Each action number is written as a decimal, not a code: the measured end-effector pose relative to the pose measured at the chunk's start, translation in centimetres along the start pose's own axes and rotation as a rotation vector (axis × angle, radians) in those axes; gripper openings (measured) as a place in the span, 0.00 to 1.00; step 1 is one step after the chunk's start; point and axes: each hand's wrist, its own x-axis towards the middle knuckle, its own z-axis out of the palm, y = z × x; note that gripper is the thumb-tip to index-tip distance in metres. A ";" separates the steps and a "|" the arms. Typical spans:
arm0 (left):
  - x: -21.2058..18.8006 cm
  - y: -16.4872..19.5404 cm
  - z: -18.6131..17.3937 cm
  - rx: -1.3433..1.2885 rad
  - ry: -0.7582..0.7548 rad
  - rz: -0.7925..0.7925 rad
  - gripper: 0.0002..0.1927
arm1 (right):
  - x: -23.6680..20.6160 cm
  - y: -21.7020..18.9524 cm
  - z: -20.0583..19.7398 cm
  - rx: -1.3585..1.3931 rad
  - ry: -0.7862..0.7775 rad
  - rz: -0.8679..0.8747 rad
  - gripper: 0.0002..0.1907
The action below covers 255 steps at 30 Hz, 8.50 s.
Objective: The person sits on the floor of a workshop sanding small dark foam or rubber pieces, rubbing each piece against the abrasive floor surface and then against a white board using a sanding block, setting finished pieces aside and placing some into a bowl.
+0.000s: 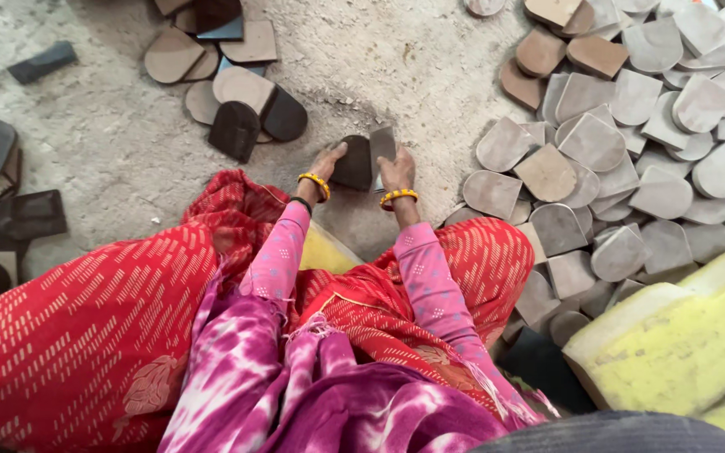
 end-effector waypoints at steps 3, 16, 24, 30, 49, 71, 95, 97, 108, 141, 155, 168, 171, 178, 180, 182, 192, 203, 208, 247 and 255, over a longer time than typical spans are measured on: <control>0.0 -0.1 0.1 -0.119 0.025 0.000 0.26 | -0.3 -0.4 0.3 0.184 -0.055 0.146 0.18; -1.9 -3.7 -0.9 -0.372 0.242 -0.056 0.32 | -1.4 -0.3 1.0 -0.341 0.044 -0.095 0.19; -0.2 -5.9 -3.8 0.013 -0.041 0.231 0.33 | -8.0 -0.1 3.2 -0.713 -0.116 -0.695 0.26; -0.5 -7.5 -4.1 -0.200 -0.159 0.189 0.38 | -5.7 1.4 2.3 -0.781 -0.318 -0.516 0.31; 0.0 -7.8 -3.3 -0.200 -0.255 0.321 0.37 | -2.5 1.4 3.0 -0.830 -0.205 -0.588 0.26; -0.6 -7.3 -3.6 0.139 -0.103 0.326 0.40 | -6.5 1.4 3.1 -0.617 -0.273 -0.628 0.28; -0.3 -6.7 -3.4 -0.169 -0.208 0.312 0.29 | -5.9 1.0 3.8 -0.656 -0.195 -0.594 0.27; -0.4 -7.0 -3.6 -0.230 -0.260 0.239 0.28 | -6.3 1.2 3.7 -0.638 -0.249 -0.557 0.28; -0.7 -6.6 -3.7 -0.147 -0.164 0.247 0.35 | -6.4 1.4 3.4 -0.646 -0.193 -0.538 0.25; -1.2 -5.5 -3.9 0.189 -0.027 0.307 0.26 | -7.0 -0.9 3.9 -0.621 -0.329 -0.584 0.27; -1.4 -4.7 -3.1 -0.217 -0.246 0.202 0.35 | -3.0 -0.2 3.1 -0.820 -0.206 -0.384 0.28; -1.1 -5.2 -2.8 -0.109 -0.166 0.313 0.37 | -2.4 -0.7 4.6 -0.659 -0.156 -0.388 0.25; -0.7 -4.9 -3.0 -0.012 -0.099 0.359 0.25 | -1.7 -2.7 6.0 -0.572 -0.048 -0.637 0.15; -0.9 -5.1 -3.2 0.160 -0.029 0.330 0.12 | -5.3 -2.0 5.2 -0.585 -0.301 -0.589 0.26; -1.3 -4.9 -3.1 0.084 -0.117 0.327 0.18 | -4.5 -0.9 4.1 -0.736 -0.270 -0.580 0.28; -1.7 -4.6 -3.0 0.031 -0.167 0.400 0.27 | -3.2 -0.1 3.5 -0.778 -0.219 -0.569 0.29; -0.8 -5.8 -3.7 0.166 -0.028 0.268 0.22 | -5.3 0.1 4.6 -0.701 -0.352 -0.597 0.31; -0.6 -5.6 -3.3 0.128 -0.061 0.257 0.21 | -4.0 -0.1 4.5 -0.756 -0.356 -0.638 0.29; -0.8 -5.7 -3.3 0.053 -0.056 0.279 0.25 | -3.6 0.0 3.8 -0.807 -0.299 -0.586 0.37; -1.2 -3.0 -1.6 0.154 0.049 0.184 0.32 | -3.4 1.2 4.1 -0.544 -0.160 -0.405 0.20; -2.2 -0.4 -1.1 0.504 0.060 0.165 0.32 | 3.9 1.0 0.6 -0.111 -0.089 0.108 0.22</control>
